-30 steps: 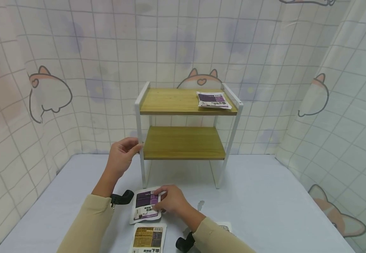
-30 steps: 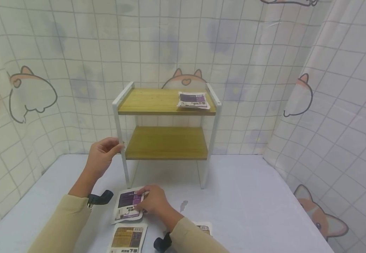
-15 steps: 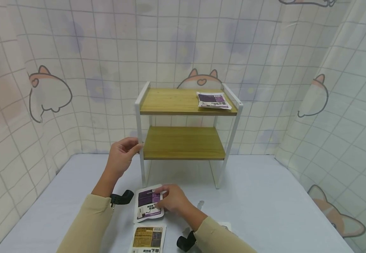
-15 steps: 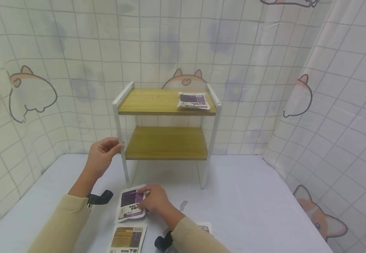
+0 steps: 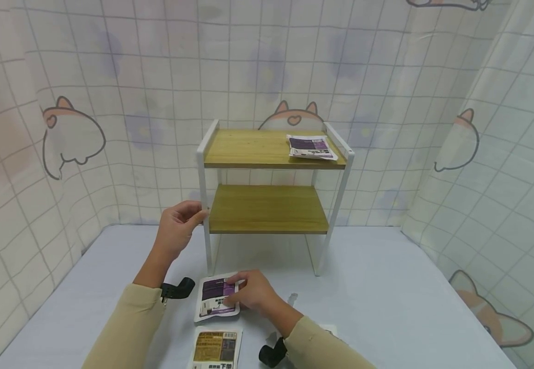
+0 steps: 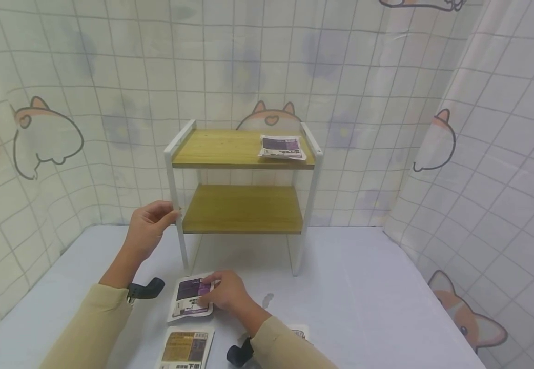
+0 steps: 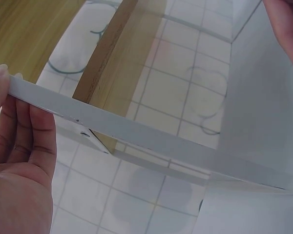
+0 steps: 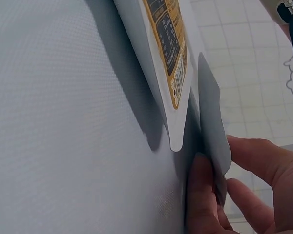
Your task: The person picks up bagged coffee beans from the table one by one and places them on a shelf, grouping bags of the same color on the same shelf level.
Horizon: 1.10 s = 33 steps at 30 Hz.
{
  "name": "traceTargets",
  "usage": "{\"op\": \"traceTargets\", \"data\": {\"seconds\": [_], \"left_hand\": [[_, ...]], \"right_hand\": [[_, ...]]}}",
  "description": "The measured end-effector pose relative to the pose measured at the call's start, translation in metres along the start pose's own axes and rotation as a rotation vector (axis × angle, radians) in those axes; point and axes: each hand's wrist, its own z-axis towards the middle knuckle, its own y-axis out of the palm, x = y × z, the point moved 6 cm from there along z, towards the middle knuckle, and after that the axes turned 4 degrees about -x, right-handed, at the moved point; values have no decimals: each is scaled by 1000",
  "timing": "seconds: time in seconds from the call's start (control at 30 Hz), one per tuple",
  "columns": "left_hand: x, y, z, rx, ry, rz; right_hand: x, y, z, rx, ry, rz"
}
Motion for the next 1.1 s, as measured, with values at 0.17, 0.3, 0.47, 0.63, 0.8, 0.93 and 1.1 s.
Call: {"op": "traceTargets", "data": {"seconds": [0.17,0.3,0.47,0.63,0.8,0.93,1.1], "left_hand": [[0,1,0,-7,10,-1],[1,1,0,1,6,1],[2,0,-1,1,1,-3],[1,0,-1,0,-9,-1],[2,0,-1,-1,-12,-4],[3,0,-1,1,-13,-10],[2,0,-1,3,-26,4]], "right_hand": [[1,1,0,-10,18,-7],[2,3,2,-24,15,7],[2,5,3,-28,14,15],[1,5,3,-17,25,1],[0,4,3,0,40,-36],[1,2,5,15,40,-62],[1,1,5,20,29,-59]]}}
